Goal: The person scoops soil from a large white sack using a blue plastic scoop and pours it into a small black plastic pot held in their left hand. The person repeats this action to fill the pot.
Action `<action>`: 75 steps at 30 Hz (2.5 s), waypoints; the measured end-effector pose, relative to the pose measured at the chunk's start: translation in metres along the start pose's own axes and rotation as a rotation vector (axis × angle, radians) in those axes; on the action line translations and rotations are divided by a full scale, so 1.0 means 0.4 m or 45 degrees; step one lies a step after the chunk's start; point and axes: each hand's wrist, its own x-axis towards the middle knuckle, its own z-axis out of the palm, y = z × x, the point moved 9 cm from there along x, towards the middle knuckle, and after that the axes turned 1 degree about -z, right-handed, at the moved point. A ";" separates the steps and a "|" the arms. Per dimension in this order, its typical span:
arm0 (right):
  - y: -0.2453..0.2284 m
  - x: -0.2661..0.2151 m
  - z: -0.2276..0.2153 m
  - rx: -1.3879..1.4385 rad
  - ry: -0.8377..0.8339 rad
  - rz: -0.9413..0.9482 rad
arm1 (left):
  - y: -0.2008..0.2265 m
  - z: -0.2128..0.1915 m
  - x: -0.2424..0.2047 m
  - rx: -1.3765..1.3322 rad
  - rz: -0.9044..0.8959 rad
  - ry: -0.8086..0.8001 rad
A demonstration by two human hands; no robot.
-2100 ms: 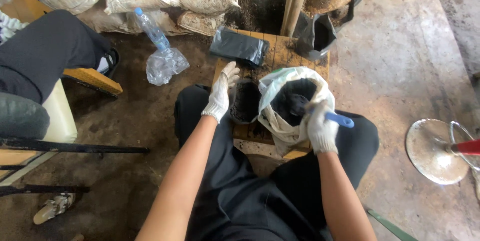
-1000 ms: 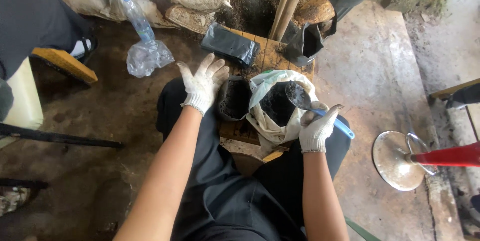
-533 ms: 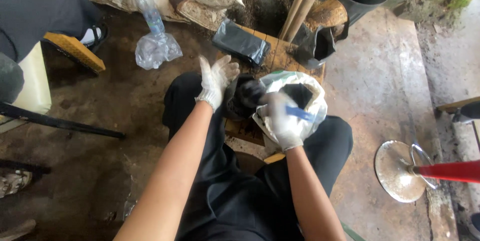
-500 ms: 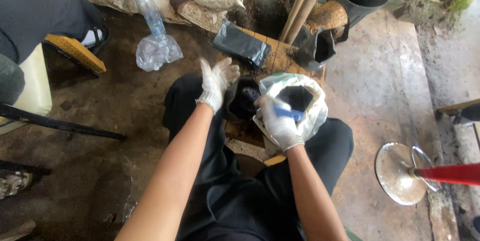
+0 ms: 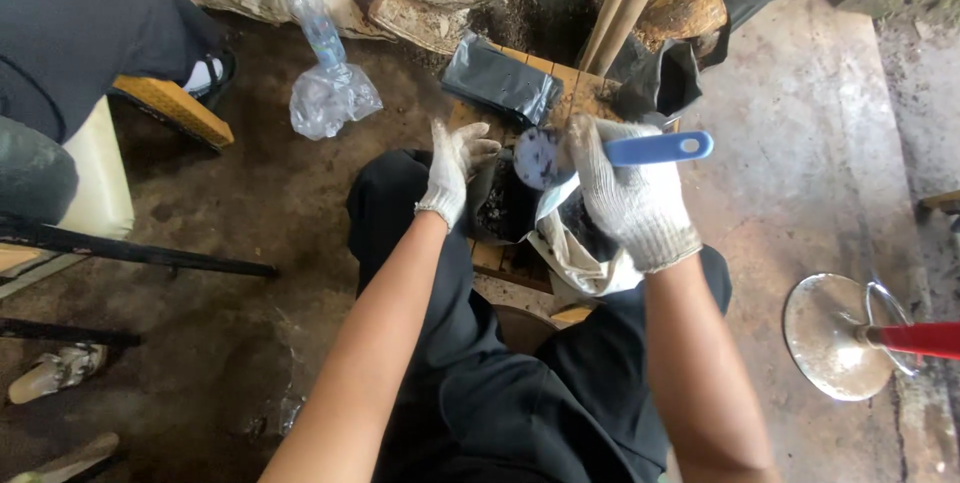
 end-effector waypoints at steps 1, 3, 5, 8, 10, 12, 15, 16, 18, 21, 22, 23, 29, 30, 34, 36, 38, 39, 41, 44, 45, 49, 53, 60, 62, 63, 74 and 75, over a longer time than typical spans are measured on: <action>0.037 -0.021 0.034 0.004 0.003 0.001 | -0.003 -0.001 0.010 0.005 0.000 0.001; 0.113 -0.065 0.099 -0.047 0.040 0.043 | -0.008 -0.020 0.023 0.035 -0.001 0.072; 0.174 -0.096 0.183 -0.075 0.069 0.071 | -0.023 -0.031 0.035 0.049 -0.002 0.116; 0.308 -0.179 0.281 0.101 0.230 0.427 | -0.037 -0.065 0.056 0.092 0.050 0.173; 0.382 -0.242 0.289 0.308 0.375 0.737 | -0.063 -0.066 0.105 0.118 0.114 0.169; 0.362 -0.267 0.293 0.380 0.340 0.816 | -0.075 -0.131 0.146 0.126 0.196 0.312; 0.366 -0.301 0.297 0.413 0.377 0.782 | -0.020 -0.094 0.099 0.050 0.172 0.308; 0.376 -0.339 0.308 0.417 0.388 0.785 | -0.032 -0.099 0.089 0.060 0.171 0.301; 0.414 -0.386 0.334 0.207 0.300 0.815 | -0.035 -0.096 0.097 0.064 0.201 0.265; 0.142 -0.311 0.252 -0.014 -0.120 0.246 | -0.086 -0.105 0.155 0.105 0.221 0.204; 0.209 -0.340 0.288 -0.002 -0.124 0.263 | -0.082 -0.103 0.141 0.118 0.206 0.213; 0.291 -0.370 0.313 0.166 -0.039 0.374 | -0.075 -0.094 0.130 0.179 0.184 0.199; 0.308 -0.405 0.284 0.424 -0.035 0.772 | -0.097 -0.064 0.144 0.279 0.159 -0.001; 0.303 -0.403 0.270 0.450 -0.065 0.890 | -0.095 -0.047 0.144 0.271 0.176 -0.090; 0.316 -0.405 0.265 0.771 0.060 0.705 | -0.062 -0.024 0.121 0.187 0.131 -0.240; 0.203 -0.360 0.208 0.450 -0.058 0.467 | -0.061 -0.020 0.100 0.124 0.054 -0.289; 0.137 -0.333 0.183 0.322 -0.116 0.427 | -0.067 -0.024 0.101 0.115 0.029 -0.309; 0.101 -0.315 0.171 0.194 -0.165 0.378 | -0.066 -0.020 0.105 0.109 0.011 -0.336; 0.120 -0.327 0.194 0.076 -0.221 0.366 | -0.063 -0.020 0.099 0.140 0.029 -0.290; 0.089 -0.323 0.218 -0.143 -0.378 0.318 | -0.065 -0.019 0.097 0.172 0.056 -0.250; 0.068 -0.318 0.231 -0.243 -0.481 0.276 | -0.062 -0.016 0.099 0.174 0.070 -0.252; 0.030 -0.299 0.274 -0.365 -0.603 0.214 | -0.054 -0.007 0.077 0.131 0.046 -0.352; 0.020 -0.281 0.295 -0.284 -0.569 0.142 | -0.063 -0.020 0.095 0.089 0.088 -0.303; 0.040 -0.318 0.324 -0.156 -0.452 0.281 | -0.056 0.004 0.078 0.118 0.073 -0.403; 0.048 -0.329 0.323 -0.163 -0.463 0.270 | -0.045 0.005 0.064 0.113 0.076 -0.388; 0.052 -0.334 0.320 -0.179 -0.467 0.259 | -0.041 0.010 0.058 0.105 0.084 -0.384; 0.074 -0.291 0.340 -0.207 -0.392 0.172 | -0.065 -0.010 0.122 0.198 0.154 -0.338; 0.068 -0.286 0.349 -0.201 -0.388 0.119 | -0.080 -0.020 0.138 0.170 0.135 -0.339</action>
